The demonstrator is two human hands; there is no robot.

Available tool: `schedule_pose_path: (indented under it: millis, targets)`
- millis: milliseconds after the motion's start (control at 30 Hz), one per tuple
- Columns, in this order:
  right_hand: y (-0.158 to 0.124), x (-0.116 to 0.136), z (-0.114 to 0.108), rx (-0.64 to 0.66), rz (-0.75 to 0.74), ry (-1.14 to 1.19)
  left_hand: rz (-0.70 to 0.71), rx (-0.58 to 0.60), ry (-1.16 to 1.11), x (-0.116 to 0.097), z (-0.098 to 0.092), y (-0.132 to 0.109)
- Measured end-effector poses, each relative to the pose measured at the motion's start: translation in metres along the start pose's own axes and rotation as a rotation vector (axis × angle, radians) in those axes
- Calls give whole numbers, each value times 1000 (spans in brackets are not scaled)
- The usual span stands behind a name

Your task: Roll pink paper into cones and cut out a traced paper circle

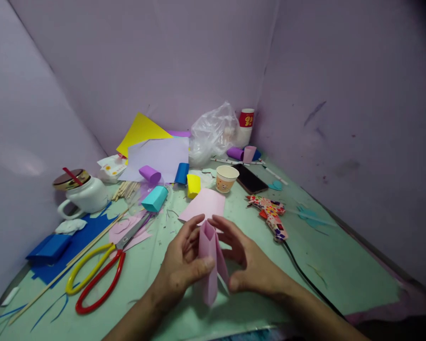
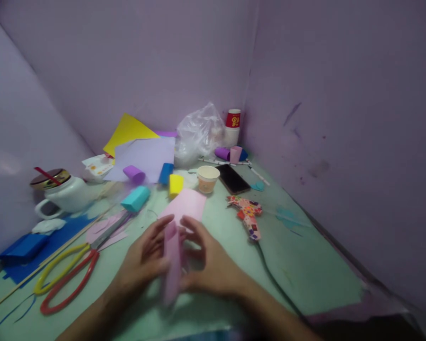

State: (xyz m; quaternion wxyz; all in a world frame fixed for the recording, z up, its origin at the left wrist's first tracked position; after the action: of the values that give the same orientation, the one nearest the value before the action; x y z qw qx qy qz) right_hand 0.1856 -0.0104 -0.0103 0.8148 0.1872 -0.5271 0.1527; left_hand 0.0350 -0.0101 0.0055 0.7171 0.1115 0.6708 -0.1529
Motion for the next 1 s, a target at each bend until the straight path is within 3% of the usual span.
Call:
schedule_pose_path:
  millis: [200, 467, 600, 800, 1000]
  targets:
    - [-4, 6, 10, -9, -130, -132, 108, -37, 289, -3, 7, -8]
    - [-2, 10, 12, -28, -278, -195, 346, -326, 658, -14, 8, -15]
    - [-2, 13, 11, 13, -366, -202, 406, -386, 732, -17, 6, -18]
    - [-2, 9, 4, -138, -354, -118, 419, -443, 736, -28, 8, -15]
    - [2, 4, 1, -221, -129, -136, 318, -375, 775, -26, 8, -9]
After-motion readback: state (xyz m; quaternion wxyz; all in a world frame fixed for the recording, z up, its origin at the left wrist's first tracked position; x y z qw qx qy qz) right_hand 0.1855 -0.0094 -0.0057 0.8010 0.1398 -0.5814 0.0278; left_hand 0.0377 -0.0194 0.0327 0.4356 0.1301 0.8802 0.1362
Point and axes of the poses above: each hand's wrist, its own y-axis towards the middle knuckle, its own z-axis out of the palm, x = y × z, the point moved 3 cm from there along y, towards the middle knuckle, and after that the axes turned 11 degrees about y, right-handed, at the moved point
